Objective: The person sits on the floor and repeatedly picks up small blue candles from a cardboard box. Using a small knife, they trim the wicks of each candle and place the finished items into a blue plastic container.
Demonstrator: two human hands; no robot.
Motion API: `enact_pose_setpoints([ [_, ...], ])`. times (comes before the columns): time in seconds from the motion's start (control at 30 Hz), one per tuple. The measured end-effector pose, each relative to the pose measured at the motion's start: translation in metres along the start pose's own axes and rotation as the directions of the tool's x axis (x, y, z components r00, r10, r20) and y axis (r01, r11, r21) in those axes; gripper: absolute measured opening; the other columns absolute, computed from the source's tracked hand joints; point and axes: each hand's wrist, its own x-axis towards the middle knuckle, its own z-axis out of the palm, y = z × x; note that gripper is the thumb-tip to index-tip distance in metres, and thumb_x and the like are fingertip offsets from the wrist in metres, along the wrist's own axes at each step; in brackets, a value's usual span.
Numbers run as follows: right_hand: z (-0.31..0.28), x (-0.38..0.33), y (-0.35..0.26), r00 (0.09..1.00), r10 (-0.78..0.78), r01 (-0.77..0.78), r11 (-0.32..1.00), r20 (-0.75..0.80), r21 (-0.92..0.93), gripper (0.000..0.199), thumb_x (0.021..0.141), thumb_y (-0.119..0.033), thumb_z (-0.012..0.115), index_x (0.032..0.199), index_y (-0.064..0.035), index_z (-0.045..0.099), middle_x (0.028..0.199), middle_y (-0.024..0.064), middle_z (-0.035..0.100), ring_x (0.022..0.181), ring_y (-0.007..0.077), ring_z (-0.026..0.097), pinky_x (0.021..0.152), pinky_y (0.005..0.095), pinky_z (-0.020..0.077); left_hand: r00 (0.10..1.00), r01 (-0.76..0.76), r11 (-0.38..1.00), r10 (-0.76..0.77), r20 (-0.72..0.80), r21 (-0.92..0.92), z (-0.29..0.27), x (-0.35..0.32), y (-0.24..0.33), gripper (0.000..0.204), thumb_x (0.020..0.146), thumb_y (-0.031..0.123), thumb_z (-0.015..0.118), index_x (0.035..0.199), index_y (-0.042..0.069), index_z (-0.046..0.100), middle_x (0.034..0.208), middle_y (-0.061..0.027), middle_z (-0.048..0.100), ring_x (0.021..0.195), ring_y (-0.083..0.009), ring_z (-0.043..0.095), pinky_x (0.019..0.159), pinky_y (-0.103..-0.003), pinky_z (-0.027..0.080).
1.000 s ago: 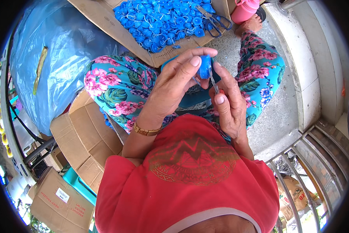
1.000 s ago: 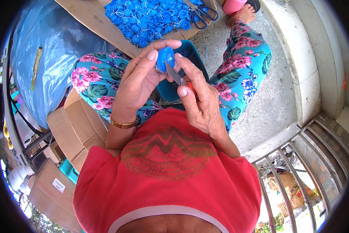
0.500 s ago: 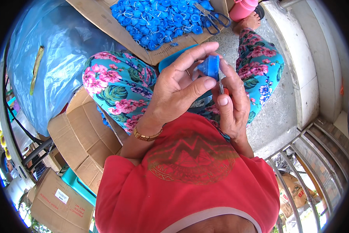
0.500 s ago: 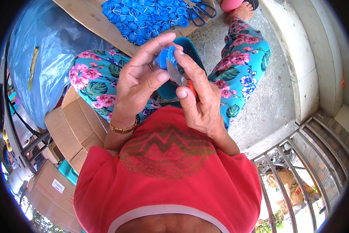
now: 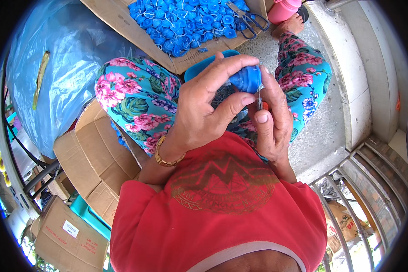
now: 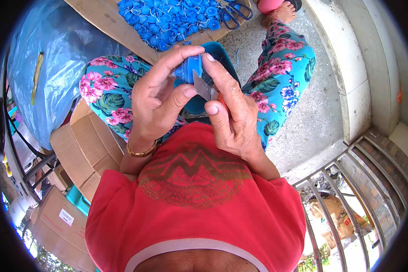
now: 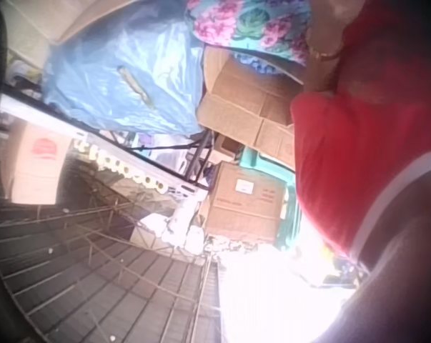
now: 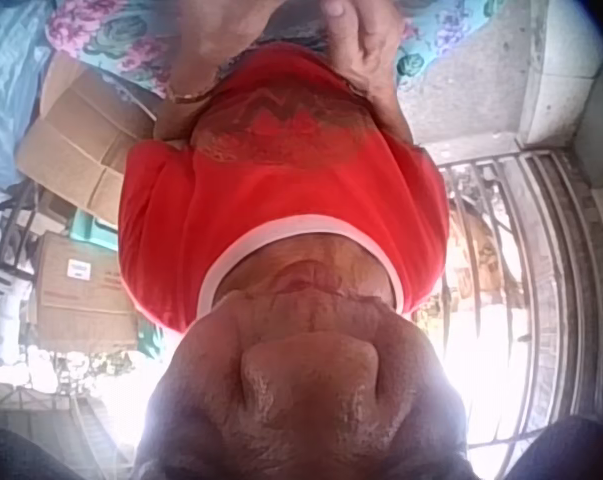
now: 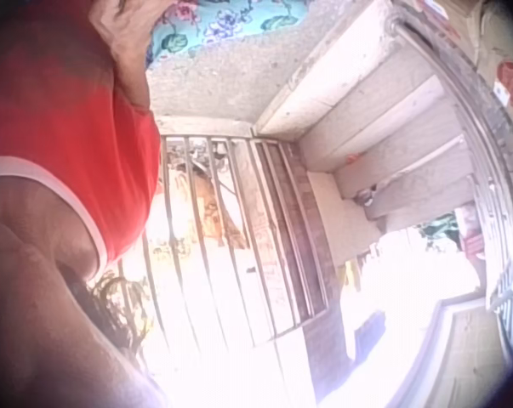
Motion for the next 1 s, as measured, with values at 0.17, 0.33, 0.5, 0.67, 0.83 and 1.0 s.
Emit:
enact_pose_setpoints([
  [0.17, 0.003, -0.003, -0.002, 0.997, 0.077, -0.076, 0.991, -0.001, 0.111, 0.048, 0.093, -0.025, 0.047, 0.132, 0.0031, 0.041, 0.115, 0.014, 0.057, 0.068, 0.0101, 0.05, 0.063, 0.026, 0.0434, 0.987, -0.154, 0.972, 0.158, -0.009, 0.175, 0.001, 0.0, -0.001, 0.04, 0.075, 0.004, 0.067, 0.114, 0.002, 0.056, 0.11, -0.0104, 0.061, 0.104, -0.0276, 0.06, 0.107, -0.047, 0.026],
  [0.33, 0.002, -0.002, -0.006, 0.992, 0.123, -0.123, 0.968, 0.012, 0.221, 0.045, 0.094, -0.025, 0.046, 0.13, 0.0024, 0.041, 0.094, 0.0065, 0.053, 0.068, 0.008, 0.044, 0.061, 0.0242, 0.0389, 0.982, -0.184, 0.962, 0.188, 0.002, 0.203, 0.0, 0.0, 0.0, 0.04, 0.076, 0.005, 0.067, 0.114, 0.002, 0.056, 0.111, -0.011, 0.061, 0.104, -0.0277, 0.059, 0.108, -0.048, 0.025],
  [0.5, 0.005, -0.001, -0.008, 0.987, 0.161, -0.152, 0.951, -0.012, 0.271, 0.04, 0.095, -0.023, 0.046, 0.126, 0.0009, 0.042, 0.076, -0.0011, 0.043, 0.063, 0.0049, 0.035, 0.057, 0.0204, 0.0317, 0.985, -0.173, 0.971, 0.172, 0.02, 0.167, 0.0, -0.002, -0.003, 0.039, 0.078, 0.008, 0.066, 0.115, 0.002, 0.056, 0.112, -0.0114, 0.061, 0.105, -0.0282, 0.059, 0.108, -0.049, 0.024],
  [0.67, 0.007, 0.002, -0.01, 0.98, 0.197, -0.173, 0.93, -0.04, 0.323, 0.035, 0.095, -0.022, 0.046, 0.124, -0.0014, 0.042, 0.072, -0.0029, 0.038, 0.062, 0.004, 0.033, 0.054, 0.0195, 0.0289, 0.988, -0.154, 0.978, 0.152, 0.023, 0.139, 0.002, -0.002, -0.007, 0.038, 0.079, 0.01, 0.066, 0.115, 0.002, 0.055, 0.111, -0.0115, 0.061, 0.106, -0.0296, 0.059, 0.108, -0.05, 0.023],
  [0.83, 0.005, 0.003, -0.001, 0.992, 0.099, -0.092, 0.991, -0.076, 0.094, 0.035, 0.095, -0.02, 0.047, 0.123, 0.0009, 0.044, 0.091, 0.0074, 0.055, 0.069, 0.0097, 0.048, 0.061, 0.024, 0.0405, 1.0, -0.014, 0.995, 0.013, -0.014, -0.094, 0.007, -0.005, -0.013, 0.041, 0.079, 0.004, 0.065, 0.118, 0.0, 0.054, 0.113, -0.0101, 0.059, 0.103, -0.0228, 0.058, 0.103, -0.041, 0.033],
  [1.0, 0.002, 0.005, -0.006, 0.998, -0.048, 0.044, 0.995, -0.038, -0.09, 0.039, 0.093, -0.017, 0.05, 0.126, 0.0028, 0.045, 0.118, 0.0197, 0.056, 0.099, 0.0244, 0.06, 0.08, 0.0315, 0.0476, 0.998, 0.066, 0.922, -0.055, 0.041, -0.382, 0.0, 0.001, -0.013, 0.047, 0.077, -0.004, 0.064, 0.122, -0.001, 0.05, 0.113, -0.0074, 0.054, 0.101, -0.0135, 0.053, 0.09, -0.027, 0.042],
])
